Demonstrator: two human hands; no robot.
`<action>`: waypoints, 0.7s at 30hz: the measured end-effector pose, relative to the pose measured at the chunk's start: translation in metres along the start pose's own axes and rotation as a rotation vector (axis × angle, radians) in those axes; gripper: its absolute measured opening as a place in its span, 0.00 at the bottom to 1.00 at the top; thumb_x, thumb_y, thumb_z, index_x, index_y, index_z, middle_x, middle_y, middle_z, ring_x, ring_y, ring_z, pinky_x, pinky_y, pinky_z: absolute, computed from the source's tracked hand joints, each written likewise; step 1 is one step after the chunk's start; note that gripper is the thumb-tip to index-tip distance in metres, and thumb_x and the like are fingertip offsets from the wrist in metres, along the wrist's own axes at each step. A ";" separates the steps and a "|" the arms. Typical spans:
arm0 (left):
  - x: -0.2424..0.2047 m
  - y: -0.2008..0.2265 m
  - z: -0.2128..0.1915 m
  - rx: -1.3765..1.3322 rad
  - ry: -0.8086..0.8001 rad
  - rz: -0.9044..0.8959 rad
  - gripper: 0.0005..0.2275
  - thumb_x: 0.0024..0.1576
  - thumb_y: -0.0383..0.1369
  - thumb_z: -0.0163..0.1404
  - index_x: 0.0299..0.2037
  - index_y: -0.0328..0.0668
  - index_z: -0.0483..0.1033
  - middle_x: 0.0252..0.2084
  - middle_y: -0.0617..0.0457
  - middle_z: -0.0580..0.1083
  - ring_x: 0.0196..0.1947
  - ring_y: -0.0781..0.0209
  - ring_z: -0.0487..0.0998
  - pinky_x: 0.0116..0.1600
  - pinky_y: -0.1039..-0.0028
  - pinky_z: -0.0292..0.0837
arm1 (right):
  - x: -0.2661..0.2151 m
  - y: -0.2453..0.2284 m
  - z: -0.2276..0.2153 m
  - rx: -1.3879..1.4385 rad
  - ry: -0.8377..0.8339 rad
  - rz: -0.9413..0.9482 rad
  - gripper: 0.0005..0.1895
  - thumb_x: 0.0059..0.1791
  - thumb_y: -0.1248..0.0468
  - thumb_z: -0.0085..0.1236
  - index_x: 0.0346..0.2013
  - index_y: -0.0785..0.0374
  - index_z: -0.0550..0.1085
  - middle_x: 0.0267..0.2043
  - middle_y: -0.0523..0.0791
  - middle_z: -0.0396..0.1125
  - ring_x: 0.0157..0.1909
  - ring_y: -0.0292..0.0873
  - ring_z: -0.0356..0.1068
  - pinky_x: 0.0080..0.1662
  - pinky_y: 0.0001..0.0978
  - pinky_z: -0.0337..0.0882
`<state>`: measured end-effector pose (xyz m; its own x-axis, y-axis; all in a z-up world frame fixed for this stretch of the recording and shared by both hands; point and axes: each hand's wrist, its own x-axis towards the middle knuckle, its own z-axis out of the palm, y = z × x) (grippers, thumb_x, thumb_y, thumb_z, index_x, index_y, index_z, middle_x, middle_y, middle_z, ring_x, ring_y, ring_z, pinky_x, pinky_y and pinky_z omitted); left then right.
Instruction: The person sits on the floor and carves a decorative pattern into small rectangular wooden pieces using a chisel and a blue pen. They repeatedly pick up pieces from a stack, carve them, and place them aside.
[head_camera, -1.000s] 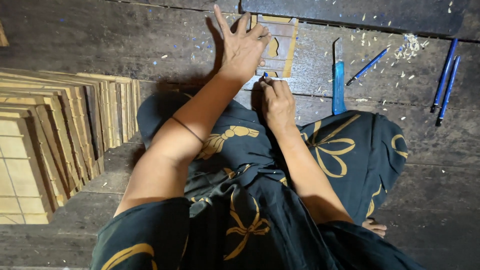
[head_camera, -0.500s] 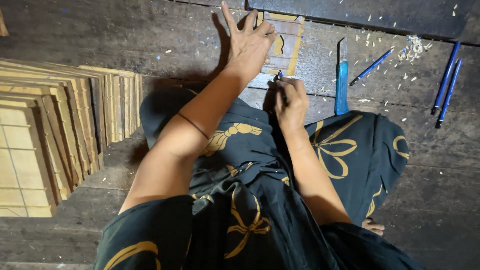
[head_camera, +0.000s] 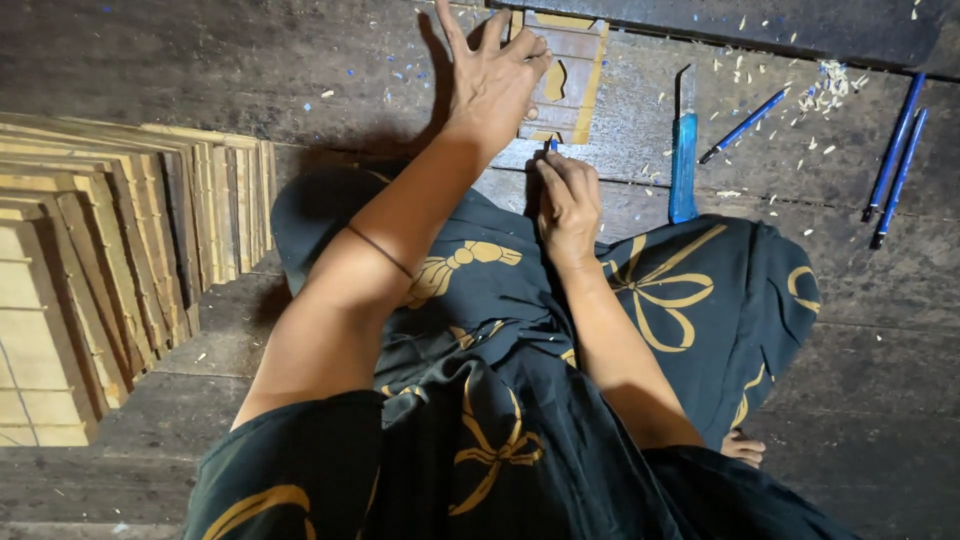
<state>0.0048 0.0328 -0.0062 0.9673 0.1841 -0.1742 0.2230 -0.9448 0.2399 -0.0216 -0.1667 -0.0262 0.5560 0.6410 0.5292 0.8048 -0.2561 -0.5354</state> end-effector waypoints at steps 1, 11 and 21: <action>0.000 0.000 -0.001 0.008 -0.010 -0.005 0.31 0.43 0.19 0.59 0.59 0.57 0.76 0.67 0.51 0.67 0.74 0.37 0.53 0.61 0.15 0.19 | -0.001 0.000 0.000 -0.010 -0.017 -0.003 0.09 0.57 0.72 0.55 0.50 0.74 0.76 0.52 0.56 0.70 0.49 0.58 0.69 0.51 0.48 0.75; 0.000 0.000 0.002 -0.008 0.005 -0.008 0.31 0.43 0.20 0.59 0.60 0.57 0.76 0.68 0.51 0.67 0.73 0.37 0.53 0.61 0.15 0.18 | 0.007 -0.001 -0.001 -0.030 -0.063 -0.067 0.10 0.55 0.73 0.61 0.50 0.75 0.76 0.56 0.55 0.71 0.51 0.58 0.70 0.52 0.46 0.78; 0.001 0.000 0.004 0.004 0.024 -0.008 0.27 0.47 0.25 0.58 0.60 0.59 0.76 0.65 0.53 0.69 0.72 0.36 0.56 0.61 0.15 0.16 | 0.019 -0.001 -0.004 0.068 -0.051 -0.106 0.07 0.57 0.75 0.53 0.46 0.78 0.75 0.47 0.58 0.69 0.47 0.58 0.70 0.51 0.48 0.75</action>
<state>0.0050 0.0318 -0.0106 0.9681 0.1980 -0.1534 0.2303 -0.9444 0.2347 -0.0110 -0.1568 -0.0126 0.4562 0.6981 0.5519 0.8413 -0.1363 -0.5230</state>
